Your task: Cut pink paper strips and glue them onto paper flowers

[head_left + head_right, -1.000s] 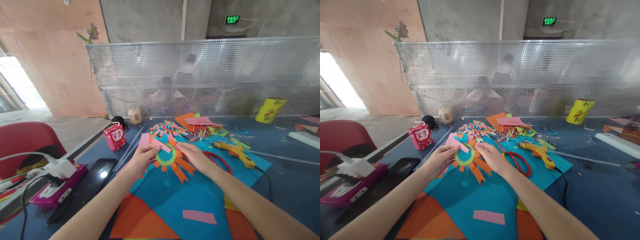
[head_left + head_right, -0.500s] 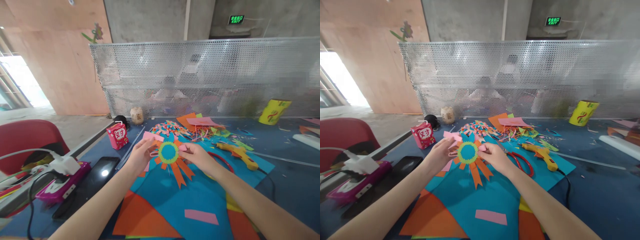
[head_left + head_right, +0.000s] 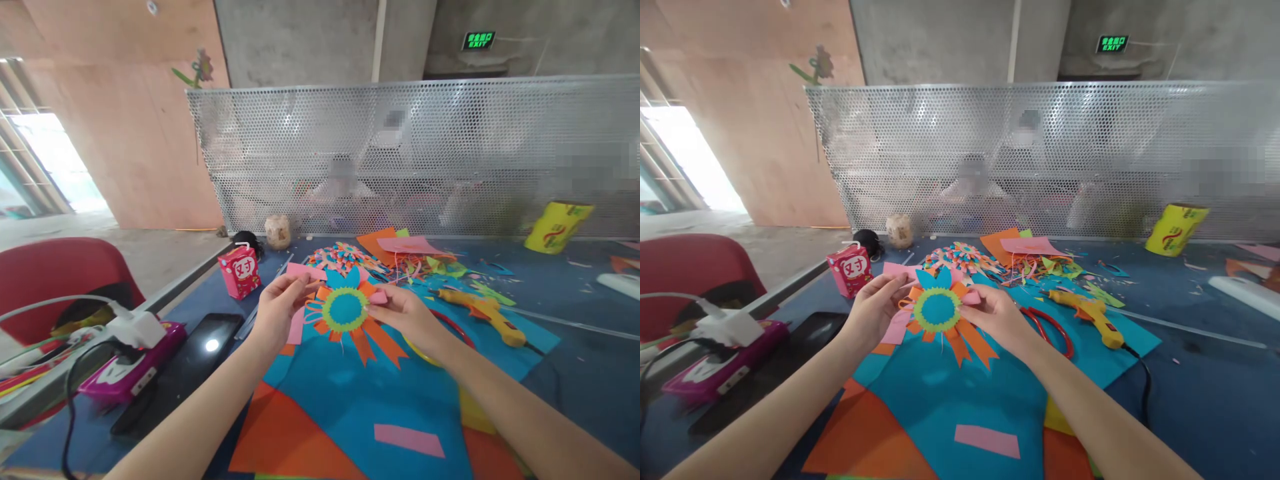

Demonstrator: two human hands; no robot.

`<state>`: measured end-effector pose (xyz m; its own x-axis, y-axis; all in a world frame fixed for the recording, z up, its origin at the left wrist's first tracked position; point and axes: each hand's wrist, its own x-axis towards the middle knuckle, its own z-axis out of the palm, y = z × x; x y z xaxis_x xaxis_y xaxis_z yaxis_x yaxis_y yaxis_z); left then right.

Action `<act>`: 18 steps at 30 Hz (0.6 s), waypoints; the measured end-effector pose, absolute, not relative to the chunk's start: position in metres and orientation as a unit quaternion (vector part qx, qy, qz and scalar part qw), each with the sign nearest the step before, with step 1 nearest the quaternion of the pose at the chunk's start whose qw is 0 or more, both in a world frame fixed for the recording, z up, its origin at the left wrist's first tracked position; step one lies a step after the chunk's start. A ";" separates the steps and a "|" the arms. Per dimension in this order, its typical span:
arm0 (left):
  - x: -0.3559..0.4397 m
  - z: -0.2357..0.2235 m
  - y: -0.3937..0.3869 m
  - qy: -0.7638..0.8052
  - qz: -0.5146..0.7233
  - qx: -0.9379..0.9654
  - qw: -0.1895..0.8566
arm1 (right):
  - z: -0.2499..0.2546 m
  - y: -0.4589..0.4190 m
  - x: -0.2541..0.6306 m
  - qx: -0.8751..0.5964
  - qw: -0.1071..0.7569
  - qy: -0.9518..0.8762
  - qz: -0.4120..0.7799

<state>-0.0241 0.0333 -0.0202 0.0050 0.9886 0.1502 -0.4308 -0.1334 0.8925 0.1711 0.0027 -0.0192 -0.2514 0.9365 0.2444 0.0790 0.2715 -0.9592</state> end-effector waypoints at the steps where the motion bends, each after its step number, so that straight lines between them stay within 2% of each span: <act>1: -0.024 -0.020 0.033 0.335 0.621 0.426 0.566 | -0.018 0.002 0.171 -0.393 0.473 -0.651 0.445; 11: -0.022 -0.021 0.026 0.347 0.585 0.476 0.558 | -0.019 0.000 0.176 -0.408 0.487 -0.659 0.402; 18: -0.024 -0.012 0.021 0.354 0.569 0.541 0.509 | -0.017 -0.003 0.179 -0.407 0.444 -0.696 0.391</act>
<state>-0.0239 0.0214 -0.0119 0.1023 0.9615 0.2549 -0.1956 -0.2318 0.9529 0.1790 -0.0030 -0.0167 -0.2740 0.9139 0.2995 0.2194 0.3626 -0.9057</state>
